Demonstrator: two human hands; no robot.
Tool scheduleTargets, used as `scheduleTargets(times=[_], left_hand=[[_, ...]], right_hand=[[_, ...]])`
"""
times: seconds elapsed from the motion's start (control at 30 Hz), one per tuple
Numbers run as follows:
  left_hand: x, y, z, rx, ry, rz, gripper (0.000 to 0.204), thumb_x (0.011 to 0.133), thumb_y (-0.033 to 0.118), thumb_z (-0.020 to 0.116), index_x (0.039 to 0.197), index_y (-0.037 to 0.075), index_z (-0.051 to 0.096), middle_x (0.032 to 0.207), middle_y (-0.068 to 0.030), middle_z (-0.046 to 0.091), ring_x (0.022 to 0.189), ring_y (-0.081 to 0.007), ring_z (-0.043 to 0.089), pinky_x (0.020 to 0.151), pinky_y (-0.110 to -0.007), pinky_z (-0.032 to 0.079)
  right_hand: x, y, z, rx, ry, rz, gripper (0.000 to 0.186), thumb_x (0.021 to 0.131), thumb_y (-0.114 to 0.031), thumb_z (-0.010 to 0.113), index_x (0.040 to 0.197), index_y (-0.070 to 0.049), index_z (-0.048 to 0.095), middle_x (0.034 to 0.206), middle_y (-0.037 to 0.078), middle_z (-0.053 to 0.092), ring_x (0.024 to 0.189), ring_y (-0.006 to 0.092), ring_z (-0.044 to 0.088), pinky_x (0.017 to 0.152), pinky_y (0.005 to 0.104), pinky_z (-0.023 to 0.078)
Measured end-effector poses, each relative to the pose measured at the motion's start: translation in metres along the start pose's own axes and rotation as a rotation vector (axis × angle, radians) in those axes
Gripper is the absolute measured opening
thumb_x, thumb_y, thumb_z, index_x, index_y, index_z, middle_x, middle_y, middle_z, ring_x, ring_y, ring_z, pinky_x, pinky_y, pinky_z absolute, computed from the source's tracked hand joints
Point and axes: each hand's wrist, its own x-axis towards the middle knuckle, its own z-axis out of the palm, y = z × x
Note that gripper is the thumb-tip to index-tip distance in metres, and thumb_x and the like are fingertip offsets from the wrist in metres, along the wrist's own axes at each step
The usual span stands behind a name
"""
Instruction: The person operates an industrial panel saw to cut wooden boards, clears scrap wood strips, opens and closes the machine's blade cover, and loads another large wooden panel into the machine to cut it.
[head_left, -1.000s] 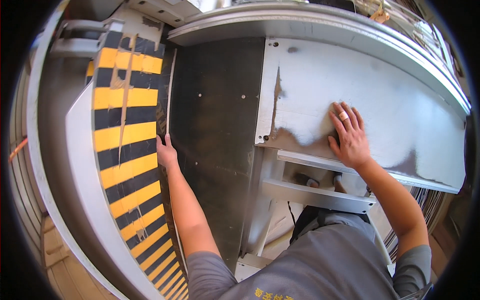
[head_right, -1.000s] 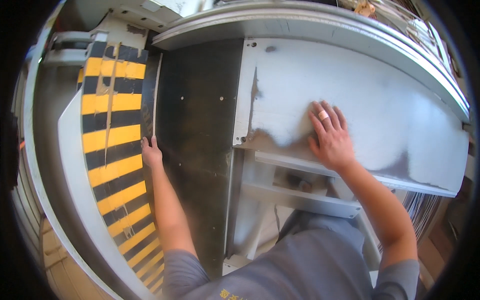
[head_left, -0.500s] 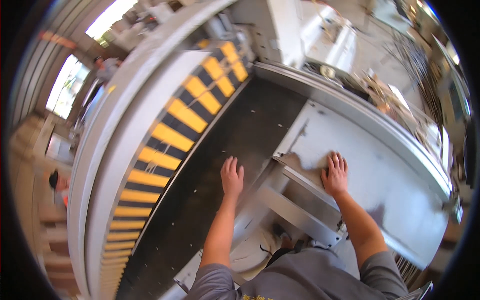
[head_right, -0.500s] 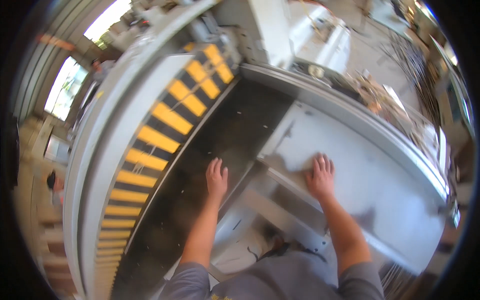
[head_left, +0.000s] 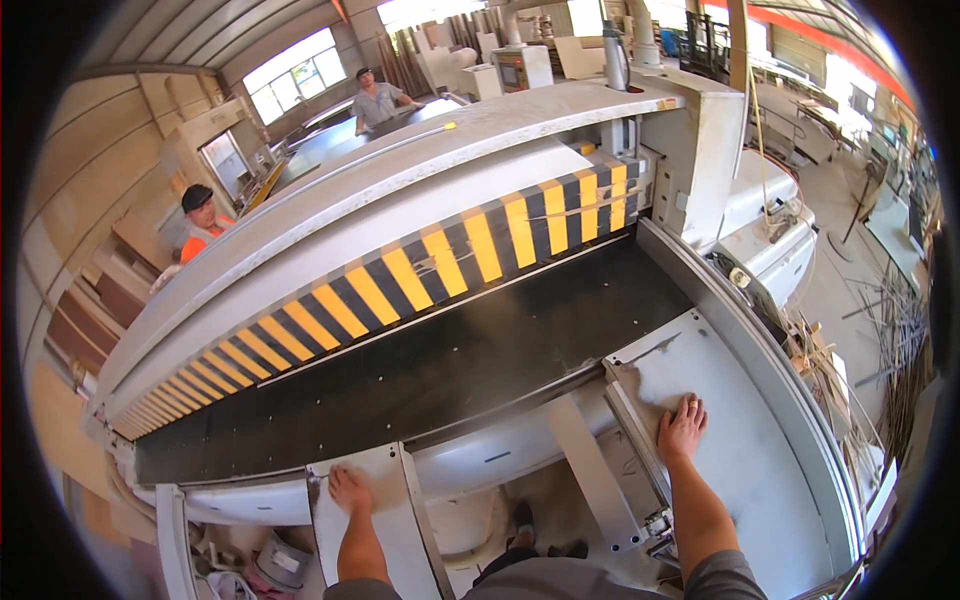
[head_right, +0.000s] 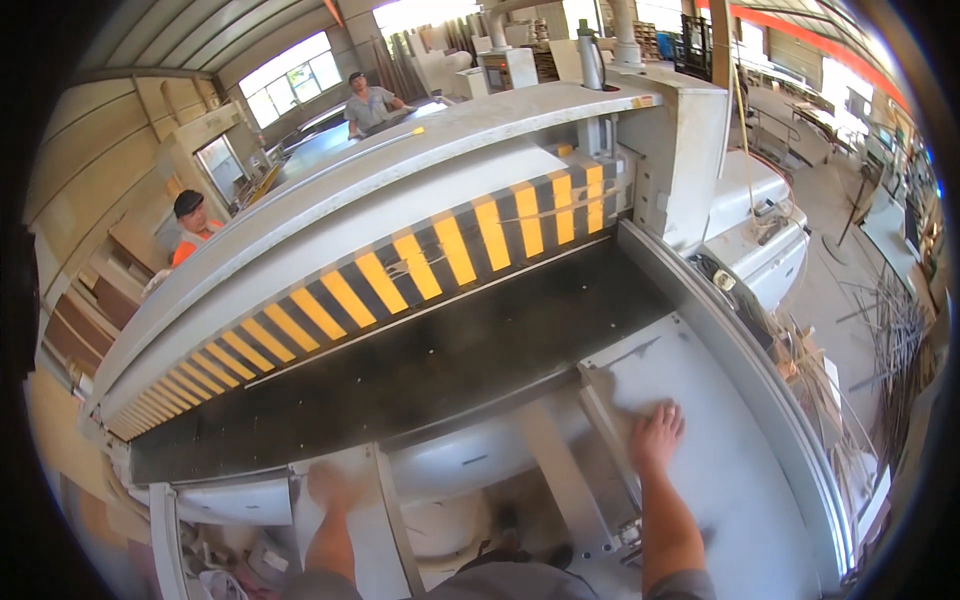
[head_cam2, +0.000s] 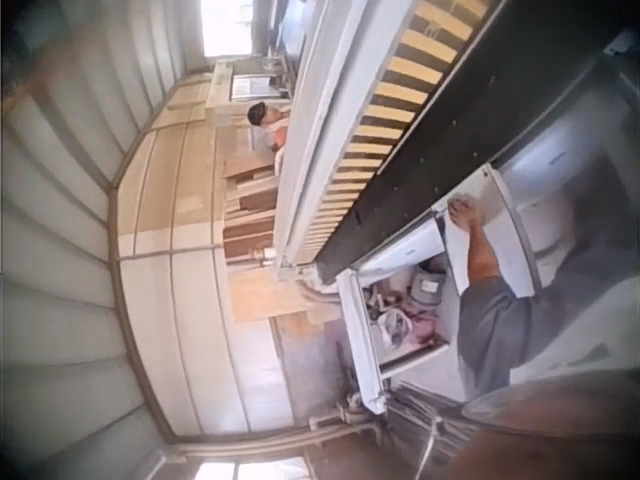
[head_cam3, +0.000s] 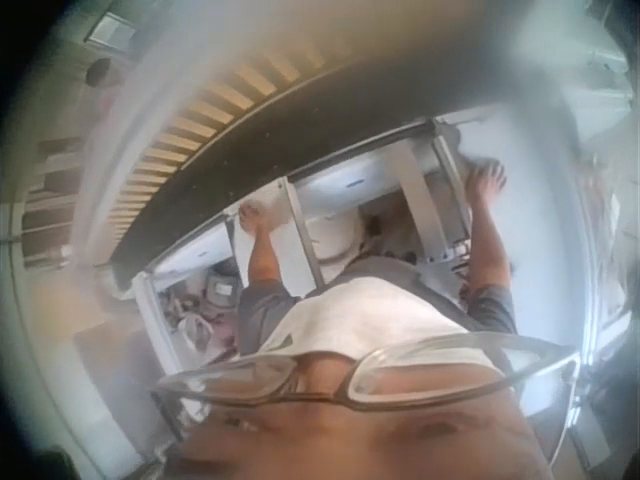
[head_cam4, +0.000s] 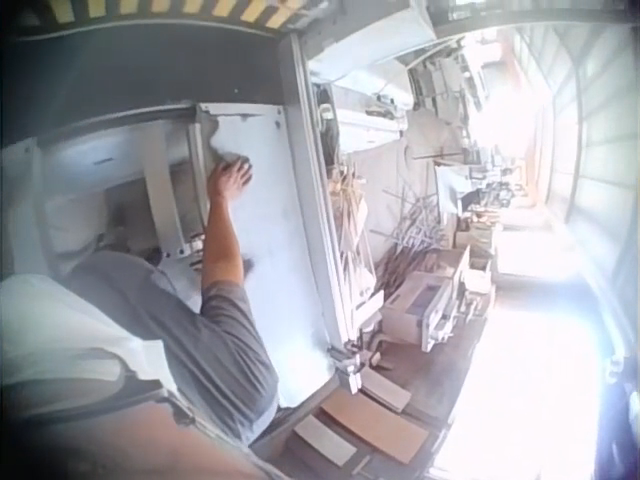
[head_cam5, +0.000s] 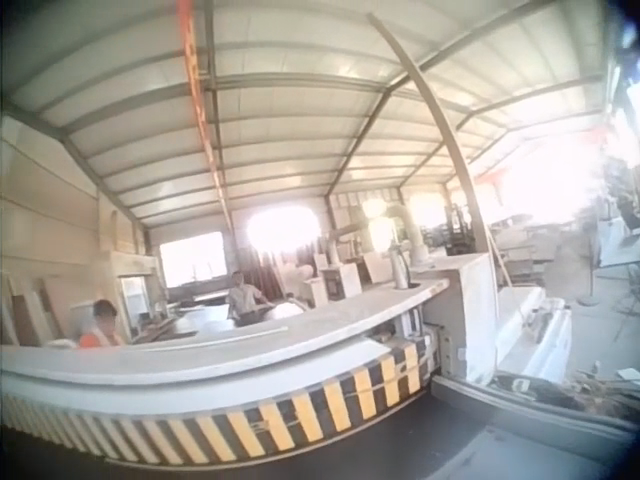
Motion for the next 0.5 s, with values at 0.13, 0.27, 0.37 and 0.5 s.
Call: scheduleTargets(times=[0.13,0.27,0.37,0.5], left_hand=[[-0.013,0.06,-0.048,-0.267,-0.222,-0.267,0.054,0.1,0.035,0.054,0.145,0.005,0.049,0.156,-0.0162,0.046,0.145,-0.0366,0.04,0.121,-0.05,0.03],[-0.02,0.047,-0.061,-0.255,-0.118,-0.297,0.055,0.1,0.035,0.053,0.147,0.006,0.047,0.157,-0.0165,0.044,0.146,-0.036,0.038,0.123,-0.048,0.027],[-0.014,0.053,-0.07,-0.232,-0.199,-0.336,0.061,0.102,0.04,0.049,0.152,0.007,0.043,0.162,-0.0155,0.038,0.151,-0.0346,0.032,0.125,-0.05,0.023],[-0.002,0.064,-0.077,-0.22,-0.291,-0.472,0.066,0.103,0.045,0.044,0.159,0.009,0.036,0.167,-0.0131,0.031,0.155,-0.0328,0.025,0.126,-0.054,0.018]], right_hand=[[0.0,0.035,-0.011,-0.052,0.018,0.084,0.056,0.099,-0.028,0.053,0.147,0.0,0.048,0.162,0.02,0.036,0.155,0.0352,0.025,0.128,0.0495,0.016],[0.003,0.03,0.0,-0.033,0.013,0.082,0.06,0.099,-0.028,0.053,0.151,-0.001,0.044,0.165,0.019,0.031,0.156,0.035,0.022,0.128,0.051,0.013],[0.009,0.038,0.016,-0.102,0.04,0.263,0.064,0.101,-0.032,0.054,0.158,-0.01,0.036,0.17,0.013,0.023,0.159,0.0315,0.016,0.127,0.0566,0.01],[0.017,0.041,0.024,-0.172,0.034,0.442,0.067,0.103,-0.037,0.052,0.162,-0.015,0.031,0.172,0.011,0.02,0.159,0.0304,0.017,0.126,0.0575,0.012]])
